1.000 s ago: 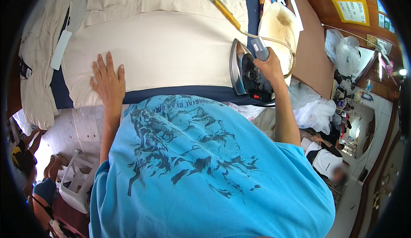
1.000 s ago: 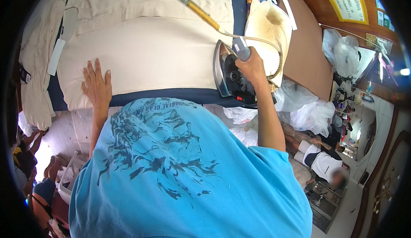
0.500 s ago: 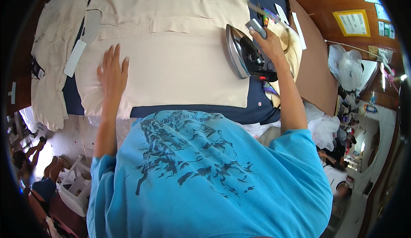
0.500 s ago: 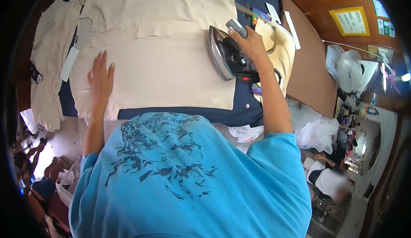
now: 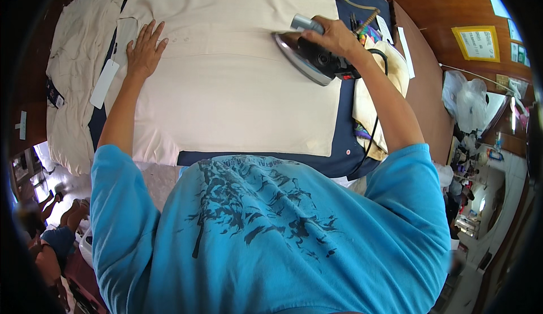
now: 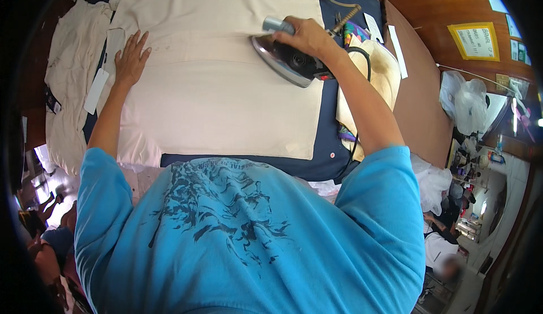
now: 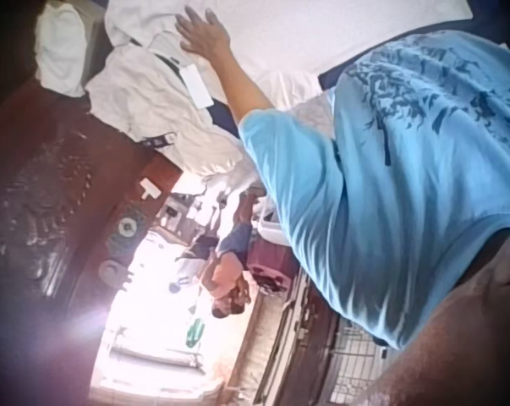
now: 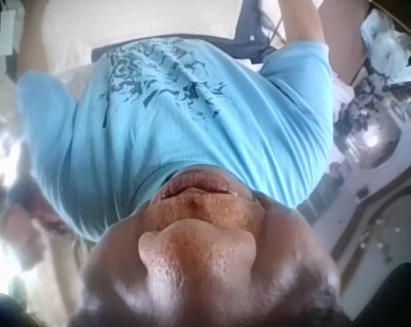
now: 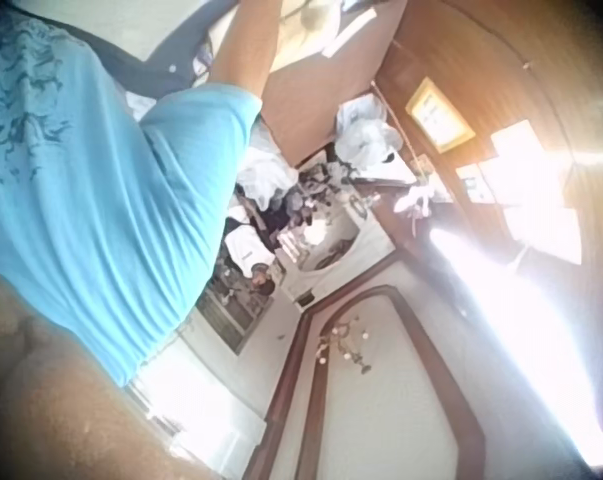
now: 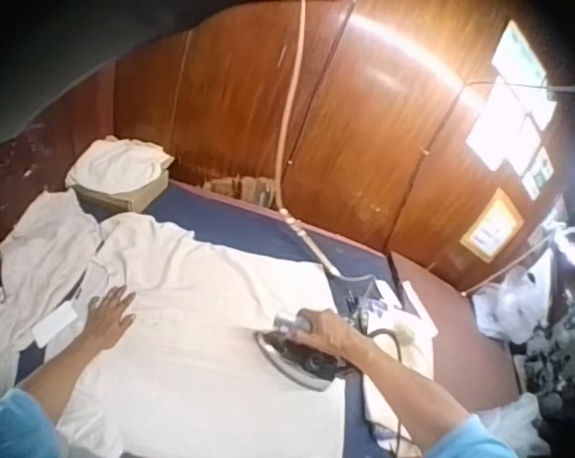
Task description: The person irons a light-colored shirt on a blue ironing board, smoothing the body and sleeves with a steam iron. After ironing, the person folds the shirt and places it on a nearby pile, then picks up another shirt to begin ironing again.
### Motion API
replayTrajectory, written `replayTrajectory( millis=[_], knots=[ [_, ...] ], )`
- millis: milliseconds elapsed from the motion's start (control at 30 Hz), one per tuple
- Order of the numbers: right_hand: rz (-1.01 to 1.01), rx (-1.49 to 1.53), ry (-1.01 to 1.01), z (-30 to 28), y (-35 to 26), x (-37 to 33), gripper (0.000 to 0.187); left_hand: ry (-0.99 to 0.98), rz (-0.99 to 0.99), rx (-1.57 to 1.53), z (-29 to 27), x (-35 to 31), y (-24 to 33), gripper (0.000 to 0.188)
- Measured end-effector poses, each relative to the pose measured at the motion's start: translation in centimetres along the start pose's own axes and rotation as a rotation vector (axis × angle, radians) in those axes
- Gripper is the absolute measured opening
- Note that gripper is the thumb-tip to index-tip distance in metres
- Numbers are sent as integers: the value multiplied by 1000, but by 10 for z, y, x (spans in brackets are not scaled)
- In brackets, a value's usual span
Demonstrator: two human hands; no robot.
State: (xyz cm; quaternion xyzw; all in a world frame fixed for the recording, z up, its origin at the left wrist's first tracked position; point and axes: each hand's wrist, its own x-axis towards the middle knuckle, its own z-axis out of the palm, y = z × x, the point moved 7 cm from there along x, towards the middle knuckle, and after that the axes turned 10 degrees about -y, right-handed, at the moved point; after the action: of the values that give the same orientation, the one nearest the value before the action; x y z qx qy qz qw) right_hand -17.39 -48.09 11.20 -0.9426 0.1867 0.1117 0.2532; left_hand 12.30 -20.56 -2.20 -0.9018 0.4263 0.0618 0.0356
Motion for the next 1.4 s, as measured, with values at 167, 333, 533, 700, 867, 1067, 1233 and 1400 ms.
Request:
replayTrajectory(
  millis=[167, 333, 533, 700, 867, 1067, 1233, 1400],
  knots=[
    [-20, -123, -59, 16, -30, 18, 47, -35, -35, 24, 1, -5, 1, 53],
    [155, -13, 157, -9, -3, 55, 48, -8, -58, -1, -2, -5, 1, 55],
    [-92, -63, -159, 28, -64, 37, 48, 17, -66, -20, -2, -9, -1, 56],
    [-90, 73, -62, 19, -76, 61, 49, 44, -53, -61, 1, -4, -3, 54],
    [-208, -27, -181, 46, -126, 75, 48, 103, 50, -25, -11, 7, -15, 49],
    [-126, -9, -110, 43, -141, 103, 49, -31, -109, 6, 4, 16, -54, 48],
    [-118, -18, -85, 41, -145, 107, 51, -4, -112, 64, 7, 16, -56, 48],
    [-115, -131, -70, 43, -150, 109, 56, -16, -154, 37, 6, 16, -55, 48]
  ],
)
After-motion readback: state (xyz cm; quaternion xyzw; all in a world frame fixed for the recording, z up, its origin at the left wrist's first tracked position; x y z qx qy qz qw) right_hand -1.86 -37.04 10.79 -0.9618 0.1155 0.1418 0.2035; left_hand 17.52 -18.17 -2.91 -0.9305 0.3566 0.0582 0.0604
